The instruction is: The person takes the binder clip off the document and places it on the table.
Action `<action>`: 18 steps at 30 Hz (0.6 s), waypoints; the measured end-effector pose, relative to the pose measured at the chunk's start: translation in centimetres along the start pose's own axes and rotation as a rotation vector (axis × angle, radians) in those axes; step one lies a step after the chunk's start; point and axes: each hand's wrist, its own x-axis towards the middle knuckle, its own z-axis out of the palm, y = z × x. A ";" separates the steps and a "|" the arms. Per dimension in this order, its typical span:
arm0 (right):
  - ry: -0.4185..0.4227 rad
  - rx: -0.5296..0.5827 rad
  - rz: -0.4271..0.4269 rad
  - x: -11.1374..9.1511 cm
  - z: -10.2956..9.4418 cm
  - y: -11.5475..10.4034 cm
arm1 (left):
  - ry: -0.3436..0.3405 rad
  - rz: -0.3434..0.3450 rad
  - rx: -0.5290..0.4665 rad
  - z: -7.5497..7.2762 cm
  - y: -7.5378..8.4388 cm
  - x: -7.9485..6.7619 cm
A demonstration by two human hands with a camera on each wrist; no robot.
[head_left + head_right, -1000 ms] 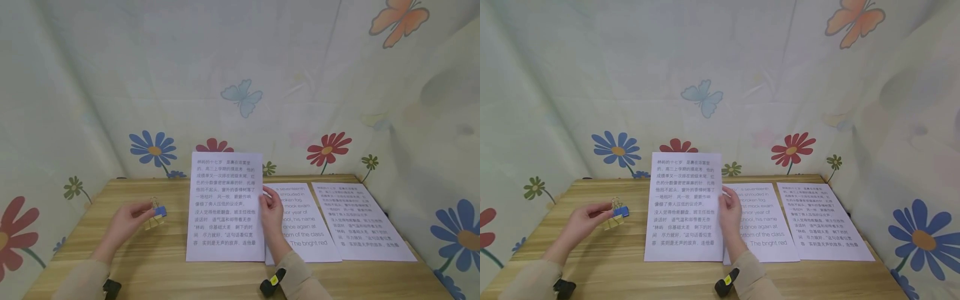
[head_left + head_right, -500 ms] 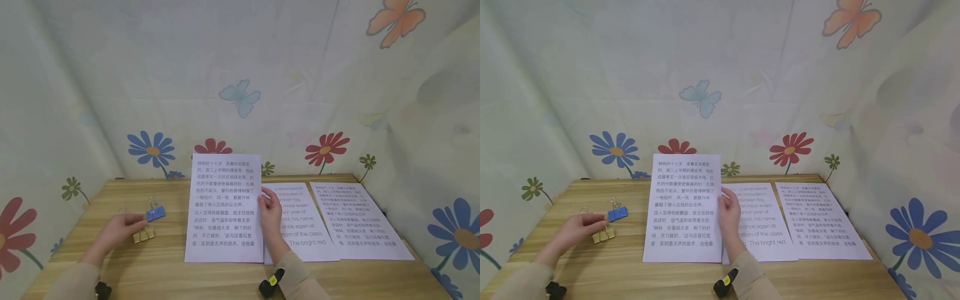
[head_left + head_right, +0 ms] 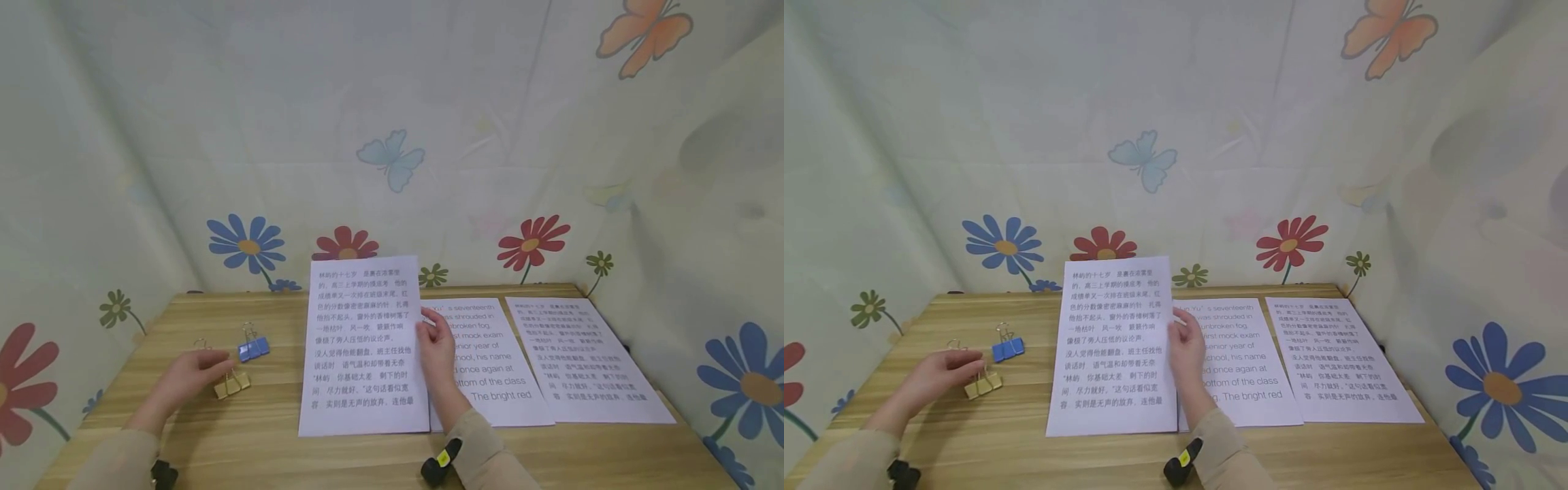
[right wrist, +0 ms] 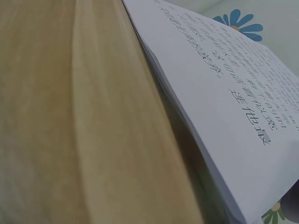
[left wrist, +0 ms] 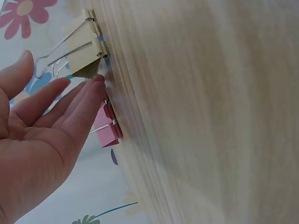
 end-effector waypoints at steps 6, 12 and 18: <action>-0.010 -0.044 0.013 0.1 0.3 0.3 | 0.033 -0.009 -0.003 -0.4 0.5 -0.4; -0.020 -0.072 0.015 0.1 0.8 0.5 | 0.099 0.036 -0.057 -0.9 1.8 -0.8; -0.008 -0.132 -0.004 0.0 1.3 0.5 | 0.129 0.070 -0.112 -1.0 3.2 -1.1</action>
